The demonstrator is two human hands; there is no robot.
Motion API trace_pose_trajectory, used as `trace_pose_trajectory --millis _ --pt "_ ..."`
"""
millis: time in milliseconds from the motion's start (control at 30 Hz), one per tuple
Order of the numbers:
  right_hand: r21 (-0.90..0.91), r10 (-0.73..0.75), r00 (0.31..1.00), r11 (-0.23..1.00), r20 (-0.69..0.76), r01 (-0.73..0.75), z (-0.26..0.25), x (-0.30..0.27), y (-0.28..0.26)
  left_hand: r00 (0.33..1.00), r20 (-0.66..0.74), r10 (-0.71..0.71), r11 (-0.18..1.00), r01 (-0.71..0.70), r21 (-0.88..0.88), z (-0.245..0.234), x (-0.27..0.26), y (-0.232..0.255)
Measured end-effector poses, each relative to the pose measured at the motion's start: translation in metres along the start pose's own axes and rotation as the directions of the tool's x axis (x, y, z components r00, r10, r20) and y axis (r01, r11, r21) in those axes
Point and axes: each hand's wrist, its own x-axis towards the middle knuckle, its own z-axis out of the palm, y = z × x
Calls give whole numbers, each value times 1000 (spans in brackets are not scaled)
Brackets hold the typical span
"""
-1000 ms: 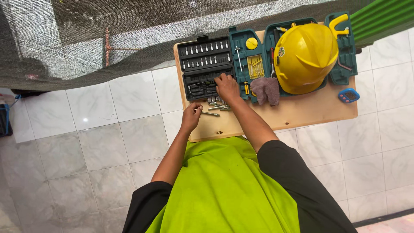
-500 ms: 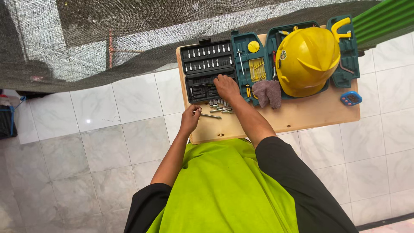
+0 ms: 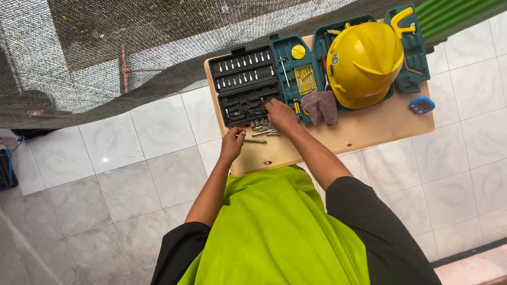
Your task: The person opens a tool kit and organizes various tools including screwdrivers and socket bits by placing them back into their designated slots in the case and a separate bit holder.
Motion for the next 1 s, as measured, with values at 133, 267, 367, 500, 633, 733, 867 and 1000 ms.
trace_pose_trajectory --millis 133,267,367,500,633,733,867,1000 --pt "-35 -99 991 994 90 102 -25 -38 11 999 17 -47 999 47 1 4 4 -10" --pt "-95 -83 990 991 118 94 -25 -52 10 999 26 -48 998 47 42 9 8 -10" --pt "-143 -95 989 983 113 111 -18 -57 6 998 40 -54 996 50 74 10 7 -9" --pt "-217 -133 986 964 103 153 -19 -59 1 997 53 -51 996 47 71 10 6 -9" --pt "-163 -124 981 975 151 149 -26 -50 -5 999 29 -43 996 40 78 6 5 -12" --pt "-91 -69 995 993 71 76 -20 -32 -6 999 6 -37 998 36 52 4 6 -9" --pt "-60 38 998 997 -56 -42 -5 8 -6 999 -20 -30 999 31 33 0 4 -1" --pt "-89 112 993 989 -40 -115 7 34 -7 997 -53 -56 998 57 24 -7 -1 6"
